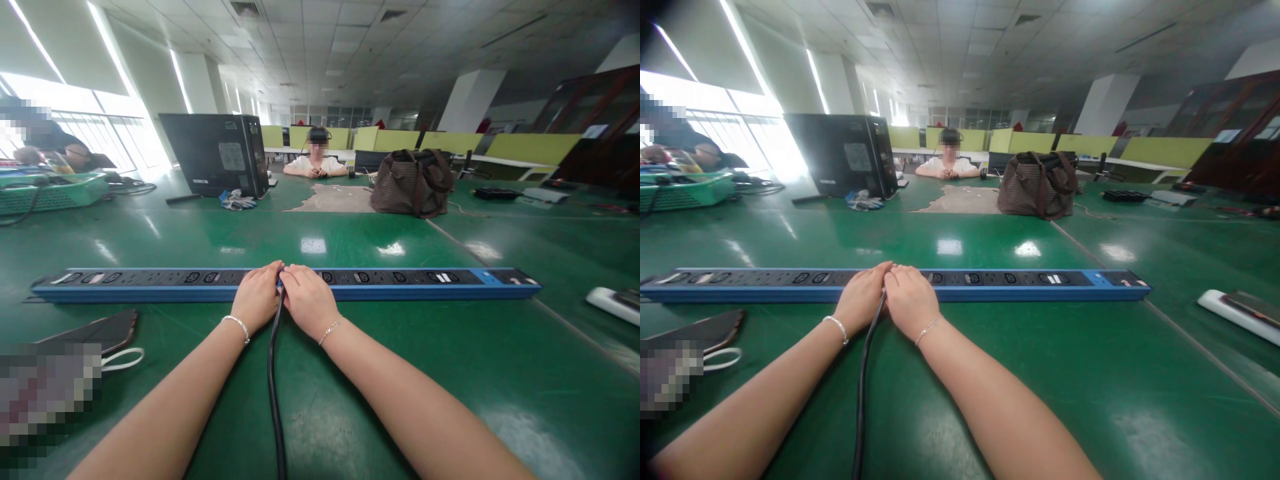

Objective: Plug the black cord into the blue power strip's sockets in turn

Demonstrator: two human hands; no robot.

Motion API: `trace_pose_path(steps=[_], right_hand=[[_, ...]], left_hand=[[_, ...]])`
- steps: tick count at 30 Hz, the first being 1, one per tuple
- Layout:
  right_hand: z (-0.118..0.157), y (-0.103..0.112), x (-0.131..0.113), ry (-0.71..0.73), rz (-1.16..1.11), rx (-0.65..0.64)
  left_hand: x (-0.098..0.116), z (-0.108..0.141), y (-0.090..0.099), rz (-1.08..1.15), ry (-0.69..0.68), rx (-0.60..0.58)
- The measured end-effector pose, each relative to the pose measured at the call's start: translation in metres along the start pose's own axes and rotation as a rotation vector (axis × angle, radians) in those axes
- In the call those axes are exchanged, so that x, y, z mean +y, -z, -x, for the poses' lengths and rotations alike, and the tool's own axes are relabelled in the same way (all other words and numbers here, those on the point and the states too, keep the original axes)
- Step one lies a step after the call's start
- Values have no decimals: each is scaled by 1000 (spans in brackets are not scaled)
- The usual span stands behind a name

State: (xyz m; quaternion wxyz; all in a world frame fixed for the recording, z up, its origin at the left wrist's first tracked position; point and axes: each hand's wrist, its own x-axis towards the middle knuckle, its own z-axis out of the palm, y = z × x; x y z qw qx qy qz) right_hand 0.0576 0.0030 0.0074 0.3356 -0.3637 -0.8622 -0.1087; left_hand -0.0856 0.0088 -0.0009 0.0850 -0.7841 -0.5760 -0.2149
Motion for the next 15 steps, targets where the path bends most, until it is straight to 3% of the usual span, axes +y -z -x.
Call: trace_pose_path(steps=[15], right_hand=[[-8, 7, -2, 1, 87, -111]], left_hand=[[0, 0, 0, -5, -8, -22]])
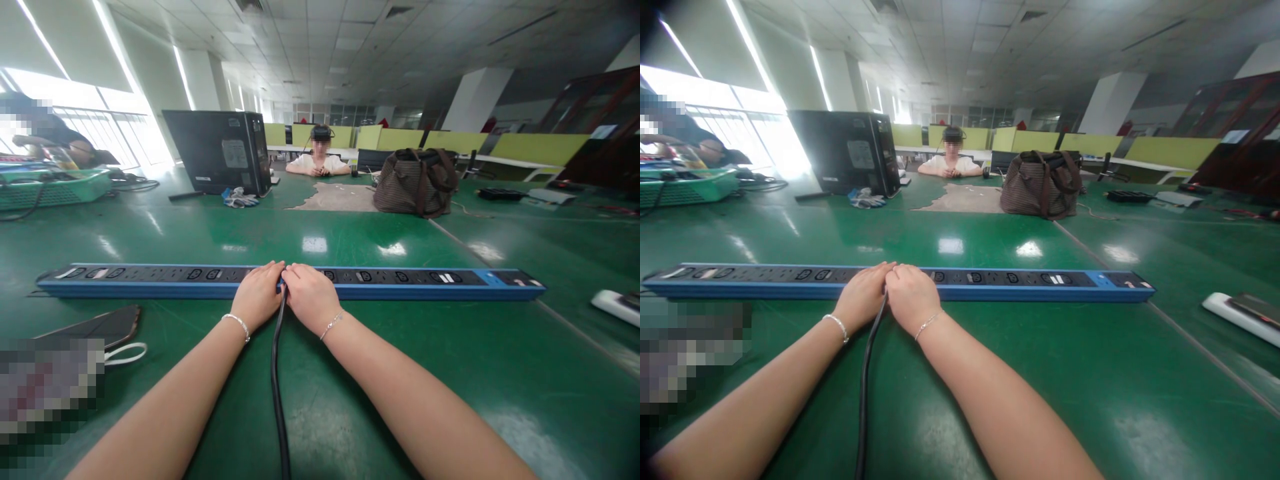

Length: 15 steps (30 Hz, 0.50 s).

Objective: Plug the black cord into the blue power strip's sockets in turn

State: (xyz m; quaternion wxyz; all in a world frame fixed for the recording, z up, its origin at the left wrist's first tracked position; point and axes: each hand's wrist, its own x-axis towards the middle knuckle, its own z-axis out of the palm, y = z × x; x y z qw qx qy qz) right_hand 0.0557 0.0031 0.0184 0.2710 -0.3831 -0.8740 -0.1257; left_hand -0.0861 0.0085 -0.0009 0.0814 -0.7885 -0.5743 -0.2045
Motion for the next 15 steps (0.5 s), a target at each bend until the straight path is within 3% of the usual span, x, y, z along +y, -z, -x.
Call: trace_pose_path(steps=[6, 12, 15], right_hand=[[1, 0, 0, -10, -42, 10], [10, -20, 5, -73, -219, 190], [10, -28, 9, -107, -262, 195]], left_hand=[[0, 0, -1, -12, -3, 16], [-2, 0, -3, -41, -17, 43], [-2, 0, -3, -42, -22, 47]])
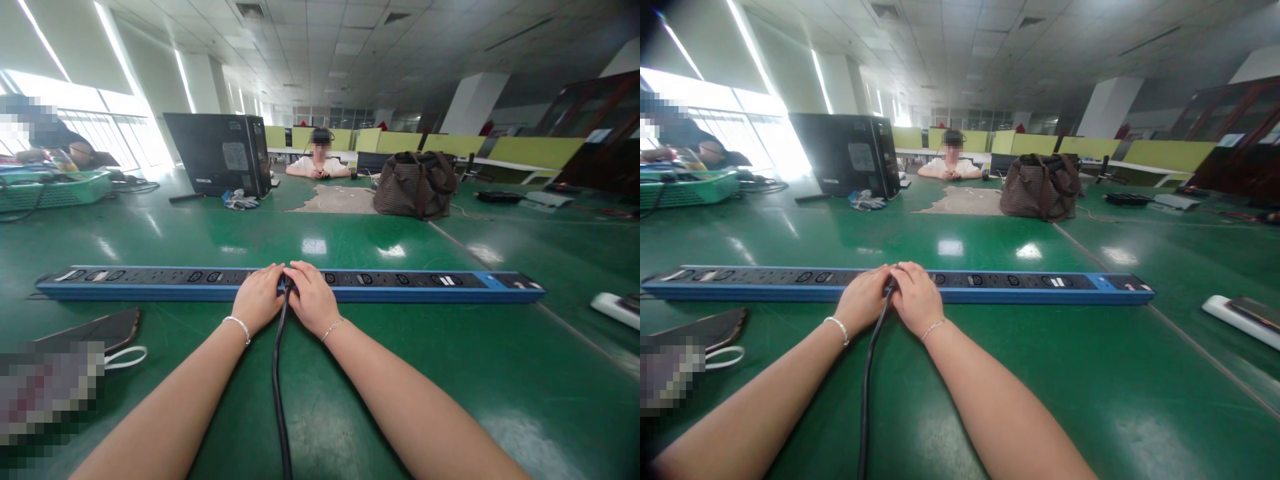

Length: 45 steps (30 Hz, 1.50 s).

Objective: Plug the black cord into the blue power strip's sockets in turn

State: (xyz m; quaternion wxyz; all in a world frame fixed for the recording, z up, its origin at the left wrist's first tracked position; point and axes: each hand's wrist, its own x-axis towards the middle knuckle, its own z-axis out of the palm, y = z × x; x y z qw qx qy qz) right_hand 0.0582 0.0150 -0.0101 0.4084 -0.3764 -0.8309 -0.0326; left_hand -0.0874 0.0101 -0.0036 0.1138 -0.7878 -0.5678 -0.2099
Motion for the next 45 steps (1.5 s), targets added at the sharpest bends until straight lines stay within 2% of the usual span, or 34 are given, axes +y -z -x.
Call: trace_pose_path(steps=[5, 12, 15, 24, 31, 39, 42, 45], right_hand=[[-8, 3, 5, -6, 80, -107], [-15, 9, -5, -106, 110, -174], [-15, 8, -8, -148, 95, -176], [-13, 3, -1, -140, 53, -145], [-13, 5, -1, -203, 83, -221], [-13, 6, -2, -260, 104, -244], [-13, 7, -3, -274, 85, -235], [-14, 8, -3, -375, 17, -173]], left_hand=[[4, 0, 3, -22, -16, 7], [12, 4, 8, -7, 89, -1], [13, 4, 8, 5, 121, -1], [13, 3, 8, 6, 117, 17], [12, 3, 8, 18, 111, 30], [12, 2, 9, 24, 111, 33], [12, 3, 8, 20, 112, 34], [12, 3, 5, 21, 118, 54]])
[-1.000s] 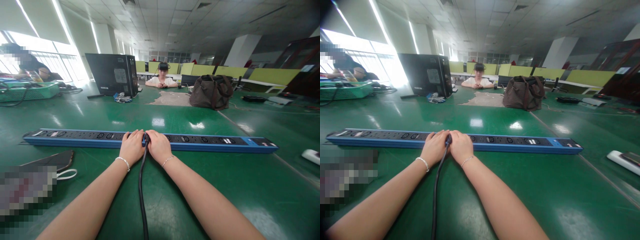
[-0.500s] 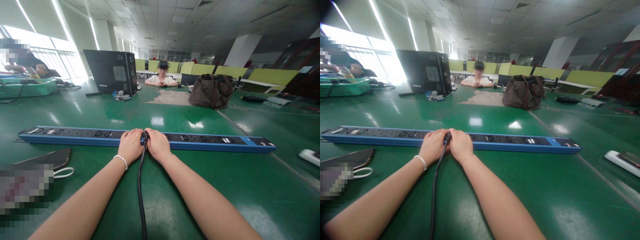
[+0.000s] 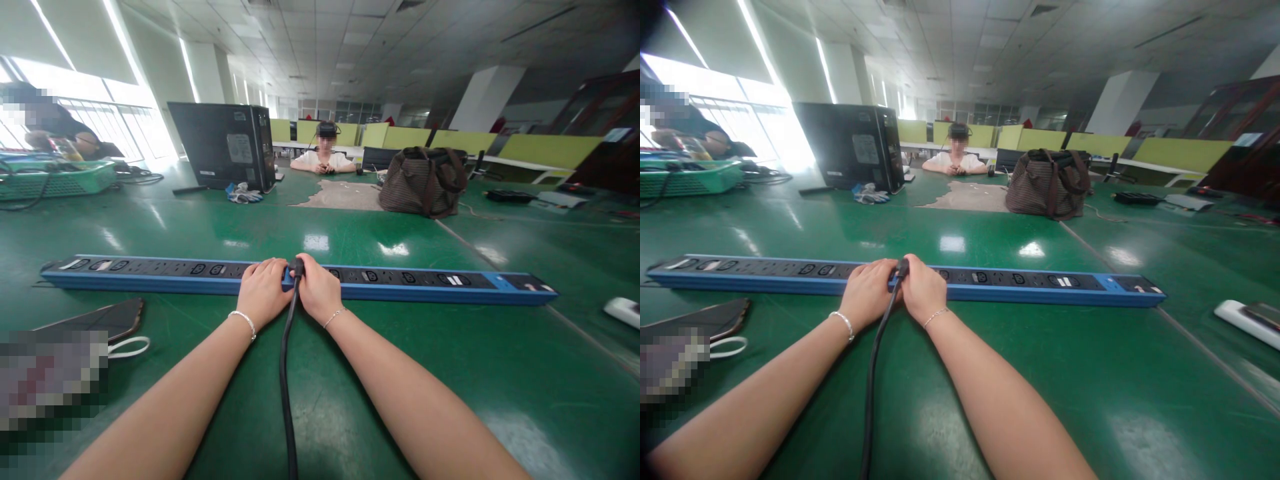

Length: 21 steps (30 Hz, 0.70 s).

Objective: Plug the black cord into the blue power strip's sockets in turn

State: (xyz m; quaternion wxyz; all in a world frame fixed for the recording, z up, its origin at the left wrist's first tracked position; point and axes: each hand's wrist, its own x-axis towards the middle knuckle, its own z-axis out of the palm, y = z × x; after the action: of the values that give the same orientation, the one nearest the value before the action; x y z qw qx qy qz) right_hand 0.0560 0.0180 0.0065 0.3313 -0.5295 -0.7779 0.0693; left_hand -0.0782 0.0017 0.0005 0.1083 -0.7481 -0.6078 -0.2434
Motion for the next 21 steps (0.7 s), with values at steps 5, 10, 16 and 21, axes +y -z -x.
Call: trace_pose_path(steps=[5, 10, 16, 21], right_hand=[[-2, 0, 0, -80, -149, 41], [-5, 15, 15, -23, -223, 180], [5, 65, 75, -27, -58, 74], [14, 75, 109, 67, -126, 103]], left_hand=[[-3, 0, -5, -3, -4, 16], [-6, 0, -6, -19, -27, 29], [-6, -1, -6, -12, -25, 17], [-6, -1, -5, -5, -24, 8]])
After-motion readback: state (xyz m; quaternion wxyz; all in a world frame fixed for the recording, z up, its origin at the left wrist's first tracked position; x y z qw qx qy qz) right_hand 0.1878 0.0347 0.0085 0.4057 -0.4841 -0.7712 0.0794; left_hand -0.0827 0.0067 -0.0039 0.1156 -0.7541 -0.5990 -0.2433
